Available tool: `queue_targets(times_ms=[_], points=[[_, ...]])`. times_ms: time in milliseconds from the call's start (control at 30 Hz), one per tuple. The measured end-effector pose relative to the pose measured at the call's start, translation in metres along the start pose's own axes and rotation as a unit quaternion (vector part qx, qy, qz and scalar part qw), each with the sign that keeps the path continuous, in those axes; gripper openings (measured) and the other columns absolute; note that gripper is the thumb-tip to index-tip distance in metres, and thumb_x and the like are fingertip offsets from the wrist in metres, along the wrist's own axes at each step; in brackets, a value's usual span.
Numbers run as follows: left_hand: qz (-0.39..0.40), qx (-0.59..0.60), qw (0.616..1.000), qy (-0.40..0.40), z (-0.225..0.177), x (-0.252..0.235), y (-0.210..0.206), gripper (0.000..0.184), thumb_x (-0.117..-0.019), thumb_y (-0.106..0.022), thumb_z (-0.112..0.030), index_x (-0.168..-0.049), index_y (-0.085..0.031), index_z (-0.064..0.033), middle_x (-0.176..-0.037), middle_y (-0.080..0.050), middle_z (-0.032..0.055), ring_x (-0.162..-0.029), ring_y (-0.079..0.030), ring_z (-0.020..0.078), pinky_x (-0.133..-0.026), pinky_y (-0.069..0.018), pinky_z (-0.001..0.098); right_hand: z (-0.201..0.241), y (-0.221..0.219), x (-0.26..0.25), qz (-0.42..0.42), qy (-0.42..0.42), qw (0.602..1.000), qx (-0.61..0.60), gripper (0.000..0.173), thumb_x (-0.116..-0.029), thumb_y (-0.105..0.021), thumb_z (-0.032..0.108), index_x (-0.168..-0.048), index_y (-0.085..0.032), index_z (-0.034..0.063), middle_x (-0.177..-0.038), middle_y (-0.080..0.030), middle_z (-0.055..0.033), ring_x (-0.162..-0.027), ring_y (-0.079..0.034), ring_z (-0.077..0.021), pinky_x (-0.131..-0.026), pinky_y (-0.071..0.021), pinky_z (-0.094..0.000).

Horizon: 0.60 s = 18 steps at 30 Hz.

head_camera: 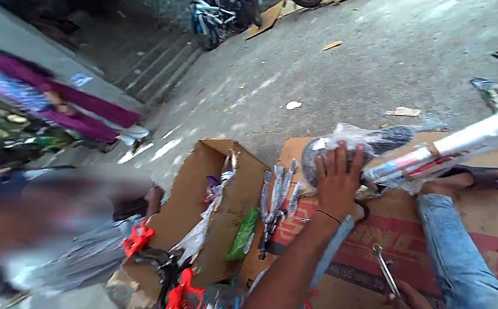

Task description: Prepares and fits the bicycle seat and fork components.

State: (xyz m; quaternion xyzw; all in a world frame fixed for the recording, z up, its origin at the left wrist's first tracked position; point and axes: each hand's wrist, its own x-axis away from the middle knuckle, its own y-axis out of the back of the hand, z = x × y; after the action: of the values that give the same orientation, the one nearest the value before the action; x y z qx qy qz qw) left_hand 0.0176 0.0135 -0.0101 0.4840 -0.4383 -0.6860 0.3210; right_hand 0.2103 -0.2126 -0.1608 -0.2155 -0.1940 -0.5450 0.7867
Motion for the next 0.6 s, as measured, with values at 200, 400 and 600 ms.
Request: queue_targets(times_ms=[200,400,600], points=[[0.054,-0.002,0.997,-0.046,0.022,-0.040,0.003,0.108,-0.0690,-0.085,-0.026,-0.160,-0.030,-0.0084,-0.152,-0.045,0.0263,-0.135,-0.048,0.0467,-0.108,-0.0396,0.0650,0.007,-0.001,0.001,0.015,-0.048,0.996,0.074,0.040,-0.1061,-0.044,0.018,-0.144,-0.051,0.0086,-0.108,-0.074,-0.0094,-0.074,-0.071,-0.0250,-0.067,-0.0605,-0.0468],[0.079,-0.003,0.995,-0.067,0.034,-0.051,0.007,0.117,-0.0606,-0.085,-0.037,-0.159,-0.029,-0.0072,-0.149,-0.047,0.0267,-0.136,-0.046,0.0491,-0.109,-0.0367,0.0666,0.023,-0.004,-0.005,0.034,-0.006,0.982,0.184,0.038,-0.1078,-0.042,0.027,-0.142,-0.055,0.0166,-0.107,-0.073,-0.0072,-0.094,-0.071,-0.0281,-0.087,-0.0551,-0.0567],[0.073,-0.042,0.996,-0.019,0.018,-0.050,-0.003,0.121,-0.0629,-0.088,-0.028,-0.160,-0.021,-0.0016,-0.151,-0.040,0.0358,-0.136,-0.043,0.0568,-0.109,-0.0344,0.0709,0.094,0.018,-0.039,0.008,0.095,0.953,0.288,0.033,-0.1090,-0.040,0.028,-0.134,-0.058,0.0165,-0.100,-0.070,-0.0150,-0.093,-0.069,-0.0372,-0.077,-0.0544,-0.0604]])
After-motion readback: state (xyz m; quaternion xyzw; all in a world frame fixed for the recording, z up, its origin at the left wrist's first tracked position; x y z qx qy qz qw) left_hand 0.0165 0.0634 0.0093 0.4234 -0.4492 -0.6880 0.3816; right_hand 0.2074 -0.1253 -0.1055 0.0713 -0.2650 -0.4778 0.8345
